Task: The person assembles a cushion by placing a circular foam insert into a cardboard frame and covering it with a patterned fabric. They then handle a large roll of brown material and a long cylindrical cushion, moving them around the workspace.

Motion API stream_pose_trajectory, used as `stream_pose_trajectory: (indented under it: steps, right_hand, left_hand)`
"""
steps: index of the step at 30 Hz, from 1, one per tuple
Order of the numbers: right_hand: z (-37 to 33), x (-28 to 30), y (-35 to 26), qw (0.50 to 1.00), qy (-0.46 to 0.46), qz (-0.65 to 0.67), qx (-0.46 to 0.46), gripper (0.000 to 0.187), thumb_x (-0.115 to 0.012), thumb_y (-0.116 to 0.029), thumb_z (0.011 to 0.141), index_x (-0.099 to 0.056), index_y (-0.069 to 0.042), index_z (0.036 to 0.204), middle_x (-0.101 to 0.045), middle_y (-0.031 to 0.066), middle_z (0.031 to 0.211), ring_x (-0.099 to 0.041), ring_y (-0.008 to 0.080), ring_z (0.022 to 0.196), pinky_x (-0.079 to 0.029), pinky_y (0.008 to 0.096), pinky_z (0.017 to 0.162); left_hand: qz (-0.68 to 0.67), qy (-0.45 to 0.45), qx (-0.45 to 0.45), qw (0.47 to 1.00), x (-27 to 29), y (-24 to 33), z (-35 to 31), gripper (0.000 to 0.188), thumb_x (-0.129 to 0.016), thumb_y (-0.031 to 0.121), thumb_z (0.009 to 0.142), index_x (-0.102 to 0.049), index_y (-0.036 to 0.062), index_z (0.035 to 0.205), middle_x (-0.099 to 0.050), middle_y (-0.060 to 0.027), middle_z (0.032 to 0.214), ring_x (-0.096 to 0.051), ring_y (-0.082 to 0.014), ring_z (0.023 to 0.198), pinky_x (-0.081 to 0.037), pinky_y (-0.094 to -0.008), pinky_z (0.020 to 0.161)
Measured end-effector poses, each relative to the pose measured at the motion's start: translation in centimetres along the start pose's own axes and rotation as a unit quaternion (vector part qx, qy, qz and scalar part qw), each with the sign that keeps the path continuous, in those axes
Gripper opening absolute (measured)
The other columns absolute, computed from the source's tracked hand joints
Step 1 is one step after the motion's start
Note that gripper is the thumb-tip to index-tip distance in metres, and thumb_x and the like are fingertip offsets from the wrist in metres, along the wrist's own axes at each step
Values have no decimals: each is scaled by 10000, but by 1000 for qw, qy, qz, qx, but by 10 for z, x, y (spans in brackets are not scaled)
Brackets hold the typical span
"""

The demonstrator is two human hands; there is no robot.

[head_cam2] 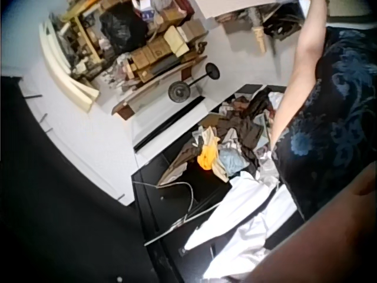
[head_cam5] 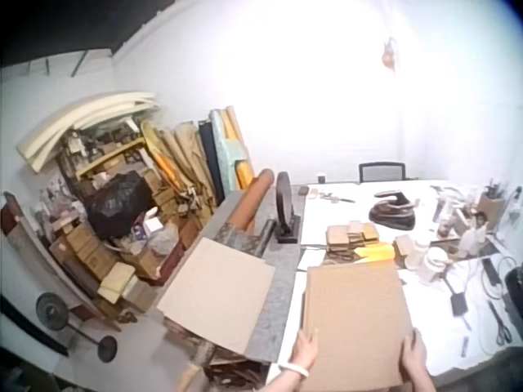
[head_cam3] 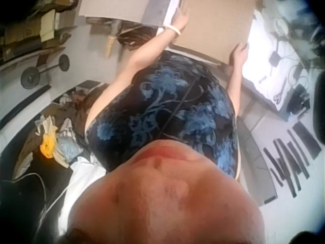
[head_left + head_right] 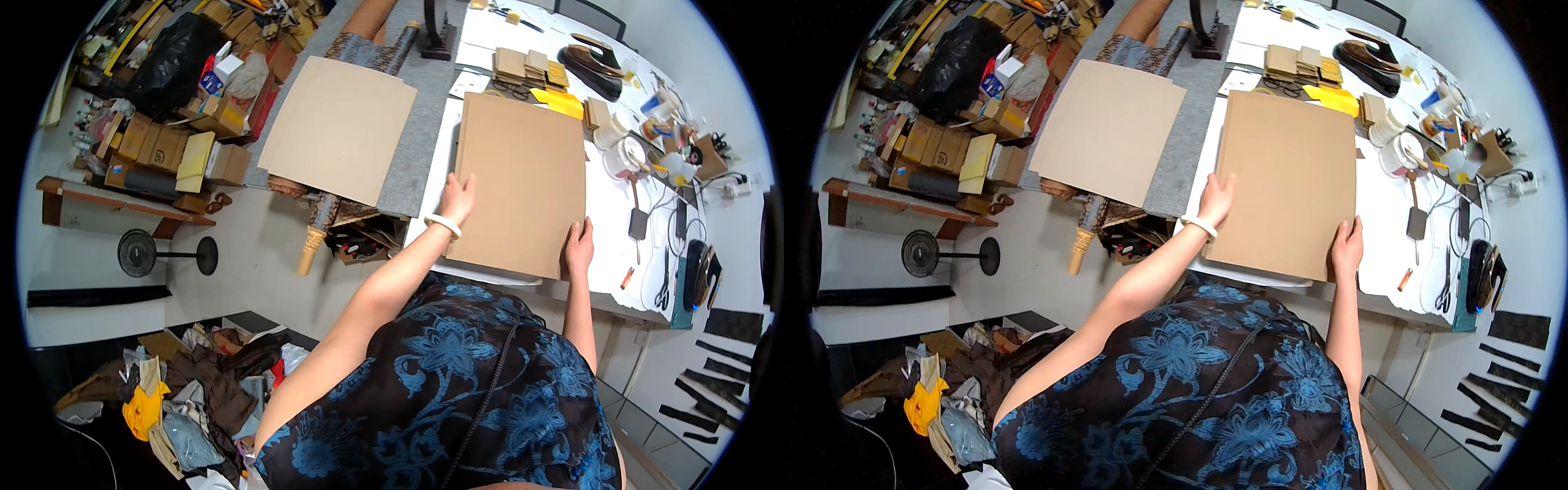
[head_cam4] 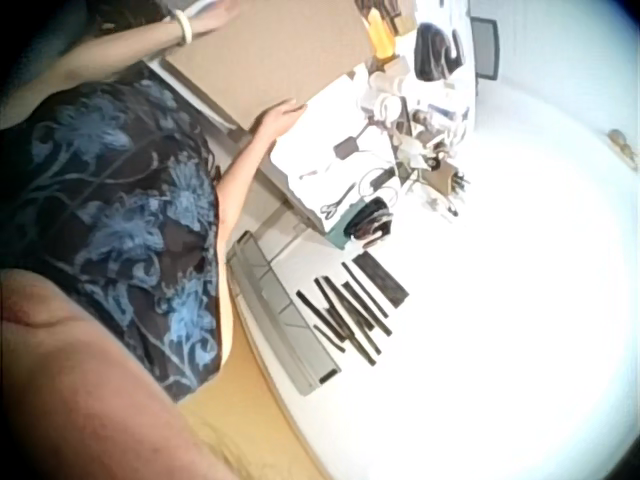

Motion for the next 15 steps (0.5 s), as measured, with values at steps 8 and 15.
stream_pose_trajectory:
  steps: [8,15]
  right_hand:
    - [-8,-6,-24,997,-1,-83,0,590,-424,-375,1027,-370,17,1465,-483,249,1435,-507,409,1281,-415,443,1060]
    - [-6,-4,-20,997,1,-78,-17,569,-447,-366,1017,-390,-11,1458,-527,243,1396,-531,409,1258,-428,437,1041]
  left_hand:
    - [147,62,-26,987,10,20,-18,532,-509,403,980,-423,-73,1203,-606,-346,1095,-618,-503,991,-499,-556,875]
    - [131,57,-21,989,6,12,-16,534,-516,397,972,-429,-61,1233,-604,-344,1121,-607,-495,1024,-493,-548,884]
Point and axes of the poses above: each hand's wrist, its own z-axis towards the middle knuckle, its own x-axis out of the back of the hand, y = z × x, the point moved 5 cm from there along z, towards the middle knuckle
